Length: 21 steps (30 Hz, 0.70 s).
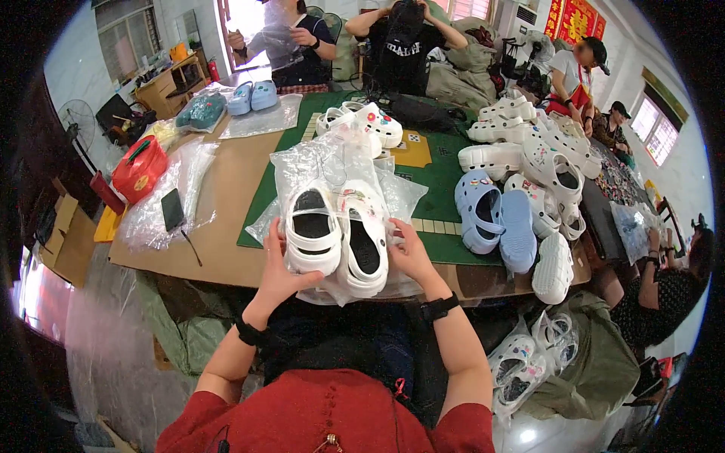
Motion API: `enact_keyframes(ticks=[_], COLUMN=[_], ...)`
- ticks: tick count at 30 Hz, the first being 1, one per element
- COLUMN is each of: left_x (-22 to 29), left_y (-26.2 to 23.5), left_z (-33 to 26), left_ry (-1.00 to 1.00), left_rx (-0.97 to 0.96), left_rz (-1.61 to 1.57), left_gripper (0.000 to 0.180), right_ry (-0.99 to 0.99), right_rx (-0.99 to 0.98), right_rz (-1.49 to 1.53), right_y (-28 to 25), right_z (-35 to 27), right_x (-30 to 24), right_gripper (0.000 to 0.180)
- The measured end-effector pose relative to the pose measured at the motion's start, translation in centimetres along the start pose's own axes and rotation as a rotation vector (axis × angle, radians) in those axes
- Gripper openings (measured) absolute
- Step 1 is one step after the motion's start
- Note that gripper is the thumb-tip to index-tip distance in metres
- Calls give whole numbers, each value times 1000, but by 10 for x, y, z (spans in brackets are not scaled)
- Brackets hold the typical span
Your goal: Pack and check manufactured foam shoes into clear plastic bags on a packaging station line.
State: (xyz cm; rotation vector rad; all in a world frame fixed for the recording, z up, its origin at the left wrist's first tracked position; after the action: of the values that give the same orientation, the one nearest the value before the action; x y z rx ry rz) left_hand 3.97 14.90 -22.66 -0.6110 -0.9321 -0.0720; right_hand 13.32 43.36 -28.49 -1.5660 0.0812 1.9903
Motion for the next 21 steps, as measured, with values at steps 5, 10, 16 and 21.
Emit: enact_keyframes(ticks=[5, 10, 16, 21], left_x=[10, 7, 8, 24], left_y=[-1, -12, -4, 10], left_z=[6, 1, -19, -38], left_ry=[87, 25, 302, 143], left_rx=[-69, -45, -114, -20], left_rz=[84, -245, 87, 156], left_gripper=[132, 115, 112, 132], right_ry=[9, -56, -59, 97], right_rx=[100, 352, 617, 481], right_rz=[-269, -462, -221, -94], right_y=[-1, -8, -13, -5], right_z=[0, 3, -1, -7], right_x=[-11, -37, -19, -18], right_gripper=[30, 15, 18, 31])
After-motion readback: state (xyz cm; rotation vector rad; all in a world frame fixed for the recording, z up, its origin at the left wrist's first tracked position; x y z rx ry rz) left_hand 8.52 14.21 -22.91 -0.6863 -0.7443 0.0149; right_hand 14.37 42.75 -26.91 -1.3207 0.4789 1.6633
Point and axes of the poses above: each hand's wrist, its own z-axis towards the middle knuckle, its own y-axis out of the palm, x = y × z, the point moved 9 cm from there along z, towards the middle knuckle, and after that the axes turned 2 degrees about y, right-handed, at the moved point
